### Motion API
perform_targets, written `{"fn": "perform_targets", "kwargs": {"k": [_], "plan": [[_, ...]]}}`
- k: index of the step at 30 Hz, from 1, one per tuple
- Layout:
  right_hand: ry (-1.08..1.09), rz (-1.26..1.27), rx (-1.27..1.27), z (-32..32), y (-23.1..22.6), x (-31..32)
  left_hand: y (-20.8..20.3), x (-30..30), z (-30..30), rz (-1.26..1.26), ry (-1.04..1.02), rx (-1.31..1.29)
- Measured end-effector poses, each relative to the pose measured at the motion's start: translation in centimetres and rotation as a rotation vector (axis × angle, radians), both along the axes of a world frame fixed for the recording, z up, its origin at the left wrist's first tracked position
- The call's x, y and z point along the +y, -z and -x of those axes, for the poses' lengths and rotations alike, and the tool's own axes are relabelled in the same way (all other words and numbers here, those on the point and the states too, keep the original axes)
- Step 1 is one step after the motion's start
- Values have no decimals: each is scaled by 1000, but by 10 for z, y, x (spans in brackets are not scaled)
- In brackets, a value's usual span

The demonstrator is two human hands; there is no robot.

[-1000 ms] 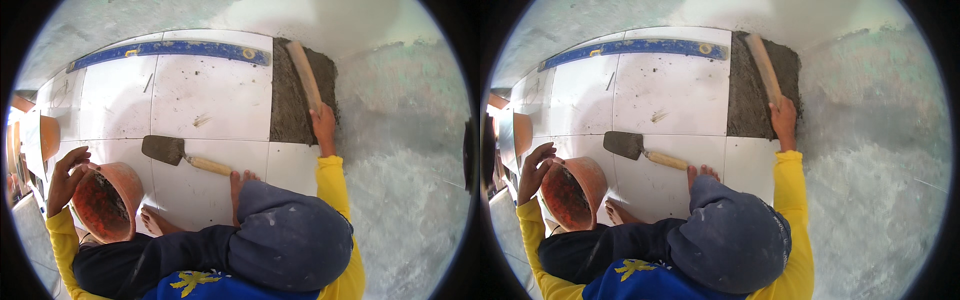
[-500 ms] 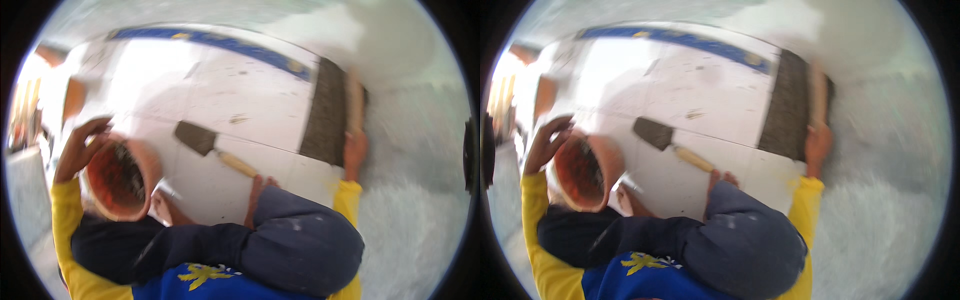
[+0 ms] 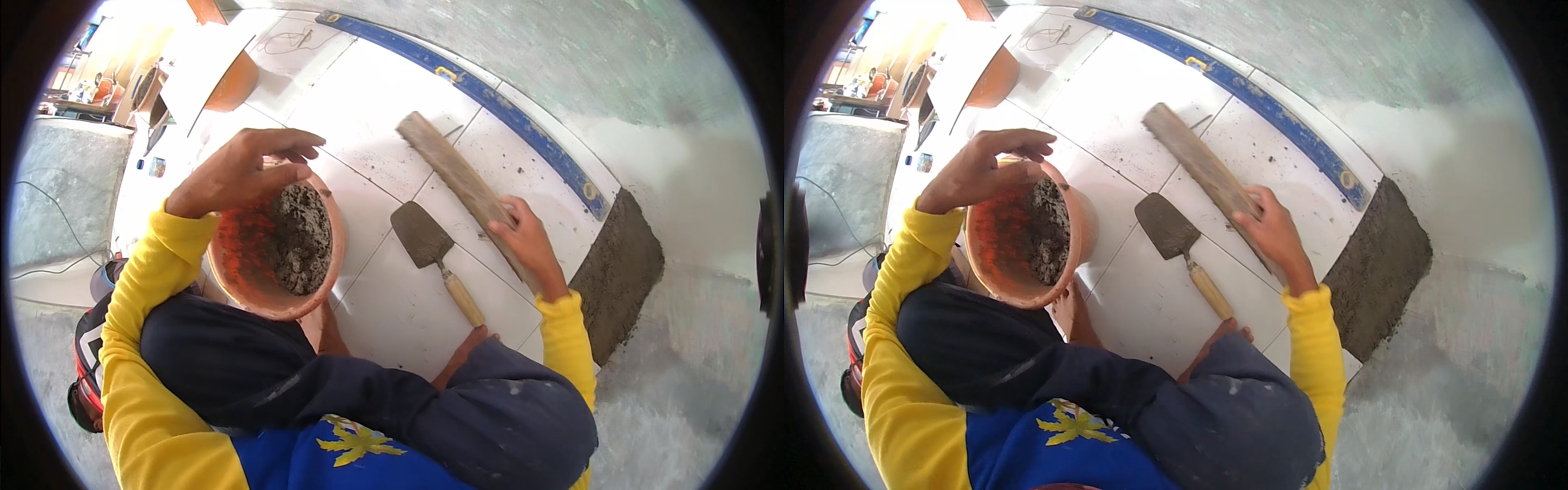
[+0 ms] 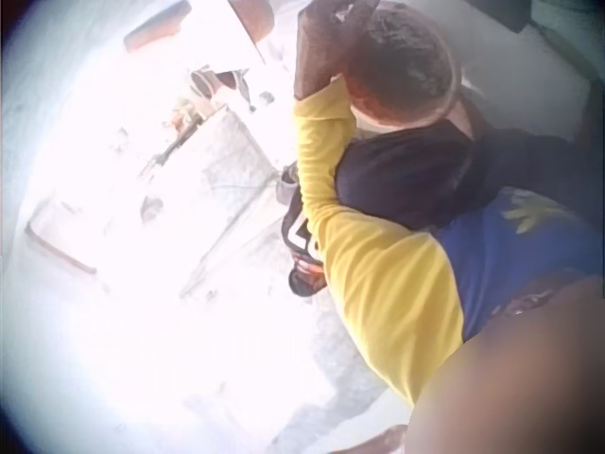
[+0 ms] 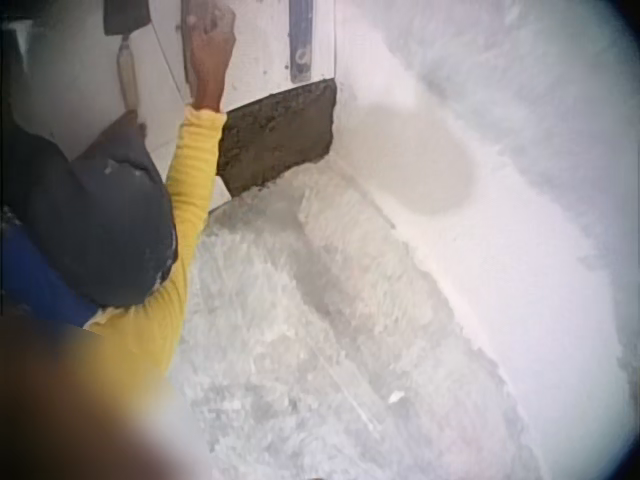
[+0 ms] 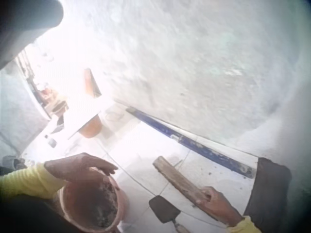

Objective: The person scoops cement from a bucket using a trowel and spreads it onto the floor between existing tiles. They repeatedly apply and smooth the cement to fill the gaps in the tiled area.

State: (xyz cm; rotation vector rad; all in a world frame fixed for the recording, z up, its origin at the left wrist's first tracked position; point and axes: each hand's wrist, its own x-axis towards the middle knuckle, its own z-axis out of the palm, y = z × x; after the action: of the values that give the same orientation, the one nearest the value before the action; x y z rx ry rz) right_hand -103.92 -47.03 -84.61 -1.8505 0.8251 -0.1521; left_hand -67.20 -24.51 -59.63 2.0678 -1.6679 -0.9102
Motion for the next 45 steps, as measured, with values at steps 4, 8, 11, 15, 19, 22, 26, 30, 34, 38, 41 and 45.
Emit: {"fn": "perform_targets", "kwargs": {"k": [4, 8, 11, 15, 19, 22, 26, 30, 34, 38, 41, 45], "plan": [[-181, 67, 46, -91, 10, -17, -4, -1, 6, -33, 25, 50], [-202, 379, -115, -122, 32, -26, 2, 3, 11, -52, -5, 99], [-65, 712, -192, -85, 21, 9, 15, 17, 0, -127, -3, 95], [-135, 438, 123, 6, -7, 114, 18, 30, -5, -130, -90, 137], [-88, 435, 249, 43, 19, 170, 26, 5, 9, -125, -19, 196], [-58, 308, 286, 41, 24, 177, 31, -10, 16, -168, 13, 172], [241, -48, 343, 74, -29, 157, 28, -18, 16, -130, 60, 26], [822, 104, 186, 172, -32, 161, 28, -7, 9, -106, -24, 12], [1324, 94, 357, 274, -1, 199, 29, -10, 14, -179, -47, 17], [1534, -260, 259, 281, -26, 221, 24, -21, 29, -169, 2, -7], [1580, -335, 235, 273, -23, 228, 26, -30, 32, -149, 45, -13], [1512, -324, 203, 257, -18, 210, 27, -29, 29, -155, 40, 19]]}}
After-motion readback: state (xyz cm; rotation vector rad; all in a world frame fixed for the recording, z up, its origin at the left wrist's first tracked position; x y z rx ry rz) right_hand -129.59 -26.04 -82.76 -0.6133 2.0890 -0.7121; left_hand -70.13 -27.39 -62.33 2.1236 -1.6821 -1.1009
